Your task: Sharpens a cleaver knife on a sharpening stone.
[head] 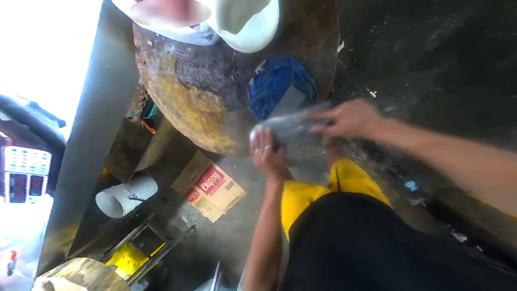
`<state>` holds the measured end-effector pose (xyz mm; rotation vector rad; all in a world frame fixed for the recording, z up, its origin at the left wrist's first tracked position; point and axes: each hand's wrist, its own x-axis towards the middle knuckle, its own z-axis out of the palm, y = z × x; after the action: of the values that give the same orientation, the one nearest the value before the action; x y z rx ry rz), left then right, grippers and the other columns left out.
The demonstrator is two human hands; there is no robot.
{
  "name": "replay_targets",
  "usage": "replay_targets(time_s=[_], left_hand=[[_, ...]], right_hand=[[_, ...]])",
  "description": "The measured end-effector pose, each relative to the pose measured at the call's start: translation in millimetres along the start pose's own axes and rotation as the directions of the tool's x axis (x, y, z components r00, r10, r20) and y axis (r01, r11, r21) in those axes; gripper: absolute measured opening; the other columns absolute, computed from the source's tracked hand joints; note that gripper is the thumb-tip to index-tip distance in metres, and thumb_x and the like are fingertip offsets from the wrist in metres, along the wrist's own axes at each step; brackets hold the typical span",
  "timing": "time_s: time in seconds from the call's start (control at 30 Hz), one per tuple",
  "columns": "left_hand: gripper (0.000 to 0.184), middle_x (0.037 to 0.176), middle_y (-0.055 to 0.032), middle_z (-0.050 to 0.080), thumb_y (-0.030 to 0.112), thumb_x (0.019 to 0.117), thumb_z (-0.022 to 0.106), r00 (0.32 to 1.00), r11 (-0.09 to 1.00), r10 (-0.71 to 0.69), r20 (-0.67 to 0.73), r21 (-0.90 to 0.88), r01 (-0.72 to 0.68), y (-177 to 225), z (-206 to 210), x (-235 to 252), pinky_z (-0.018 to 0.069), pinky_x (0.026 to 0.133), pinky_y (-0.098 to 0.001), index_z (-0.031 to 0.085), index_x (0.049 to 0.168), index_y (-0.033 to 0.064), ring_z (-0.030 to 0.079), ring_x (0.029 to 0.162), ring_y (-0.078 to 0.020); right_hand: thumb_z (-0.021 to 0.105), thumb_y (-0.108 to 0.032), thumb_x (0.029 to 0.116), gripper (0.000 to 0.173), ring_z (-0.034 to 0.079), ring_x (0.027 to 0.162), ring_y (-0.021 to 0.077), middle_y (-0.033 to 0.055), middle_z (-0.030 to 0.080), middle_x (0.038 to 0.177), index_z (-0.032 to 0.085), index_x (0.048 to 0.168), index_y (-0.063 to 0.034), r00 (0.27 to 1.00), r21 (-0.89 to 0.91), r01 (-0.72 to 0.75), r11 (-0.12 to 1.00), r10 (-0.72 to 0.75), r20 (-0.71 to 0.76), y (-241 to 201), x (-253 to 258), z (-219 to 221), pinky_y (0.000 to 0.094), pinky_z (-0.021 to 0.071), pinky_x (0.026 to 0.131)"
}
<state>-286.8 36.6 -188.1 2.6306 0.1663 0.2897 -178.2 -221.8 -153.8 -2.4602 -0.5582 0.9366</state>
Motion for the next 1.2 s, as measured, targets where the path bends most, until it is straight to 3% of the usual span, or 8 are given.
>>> replay_targets(time_s=[0.13,0.23,0.4,0.73,0.87,1.0,1.1,1.2], left_hand=[[0.057,0.144,-0.006,0.063,0.033,0.081,0.084,0.994,0.99,0.105,0.012,-0.1,-0.103,75,62,51,0.0367,0.121,-0.0431,0.07,0.133,0.0129,0.053,0.14,-0.0236],[0.063,0.153,-0.0014,0.054,0.035,0.0843,0.084,0.997,0.999,0.016,0.07,-0.041,-0.013,-6,4,3,0.0385,0.121,-0.0454,0.063,0.141,0.0171,0.047,0.145,-0.0218],[0.063,0.139,-0.0249,0.062,0.026,0.0767,0.087,0.965,0.95,-0.259,-0.034,0.173,0.26,-134,-104,-102,0.0443,0.115,-0.0505,0.068,0.128,-0.0046,0.057,0.135,-0.0381],[0.058,0.141,-0.0066,0.065,0.035,0.0782,0.086,0.988,0.977,0.153,-0.01,-0.146,-0.153,90,78,60,0.038,0.12,-0.0443,0.072,0.129,0.0117,0.056,0.137,-0.0241],[0.061,0.148,-0.0023,0.059,0.04,0.0822,0.085,0.996,0.997,0.07,0.047,-0.032,-0.068,-8,9,6,0.0416,0.119,-0.0443,0.068,0.136,0.0167,0.052,0.141,-0.0213],[0.063,0.139,-0.0196,0.064,0.03,0.0759,0.088,0.985,0.974,-0.171,-0.028,0.143,0.173,-120,-92,-86,0.044,0.116,-0.0494,0.07,0.128,-0.0005,0.057,0.135,-0.0342],[0.064,0.137,-0.0227,0.064,0.03,0.0743,0.087,0.985,0.977,-0.166,-0.053,0.131,0.171,-95,-73,-73,0.0411,0.117,-0.0492,0.069,0.126,-0.004,0.056,0.135,-0.0373],[0.059,0.139,-0.0187,0.064,0.03,0.0771,0.087,0.999,0.999,-0.045,-0.017,0.016,0.046,-4,-7,-21,0.0385,0.119,-0.0493,0.071,0.127,0.002,0.056,0.136,-0.0343]], right_hand=[[0.043,-0.079,0.0936,0.06,0.067,0.086,0.0587,0.0279,0.074,0.103,0.046,0.149,-0.0559,0.969,-0.112,-0.188,0.976,0.165,-0.183,66,-36,-63,0.0787,0.0446,0.068],[0.044,-0.077,0.0942,0.055,0.07,0.087,0.0486,0.0194,0.076,0.099,0.049,0.146,-0.058,0.995,-0.092,-0.091,0.992,0.087,-0.054,-4,1,-25,0.0731,0.0491,0.071],[0.048,-0.059,0.1023,0.047,0.071,0.084,0.0335,0.0087,0.075,0.091,0.054,0.147,-0.0444,0.921,0.062,0.328,0.943,-0.333,0.203,-157,61,88,0.0591,0.0541,0.076],[0.042,-0.077,0.095,0.059,0.067,0.087,0.0599,0.0286,0.073,0.105,0.043,0.15,-0.0566,0.95,-0.099,-0.249,0.964,0.223,-0.219,86,-50,-60,0.0792,0.0446,0.067],[0.042,-0.075,0.0951,0.054,0.07,0.083,0.0477,0.0193,0.076,0.095,0.05,0.145,-0.0569,0.987,-0.057,-0.124,0.991,0.117,-0.114,-1,-8,-12,0.0721,0.049,0.069],[0.039,-0.063,0.1029,0.048,0.071,0.084,0.0359,0.0101,0.075,0.092,0.049,0.148,-0.0515,0.954,0.055,0.249,0.967,-0.255,0.154,-126,50,72,0.0616,0.0532,0.074],[0.043,-0.059,0.1037,0.048,0.071,0.083,0.0354,0.0104,0.075,0.091,0.05,0.149,-0.0469,0.946,0.084,0.287,0.954,-0.296,0.129,-108,44,65,0.0607,0.0532,0.074],[0.044,-0.065,0.1012,0.047,0.072,0.081,0.039,0.0117,0.076,0.093,0.045,0.148,-0.0585,0.997,0.021,0.072,0.997,-0.072,-0.003,-8,0,16,0.0663,0.0527,0.07]])
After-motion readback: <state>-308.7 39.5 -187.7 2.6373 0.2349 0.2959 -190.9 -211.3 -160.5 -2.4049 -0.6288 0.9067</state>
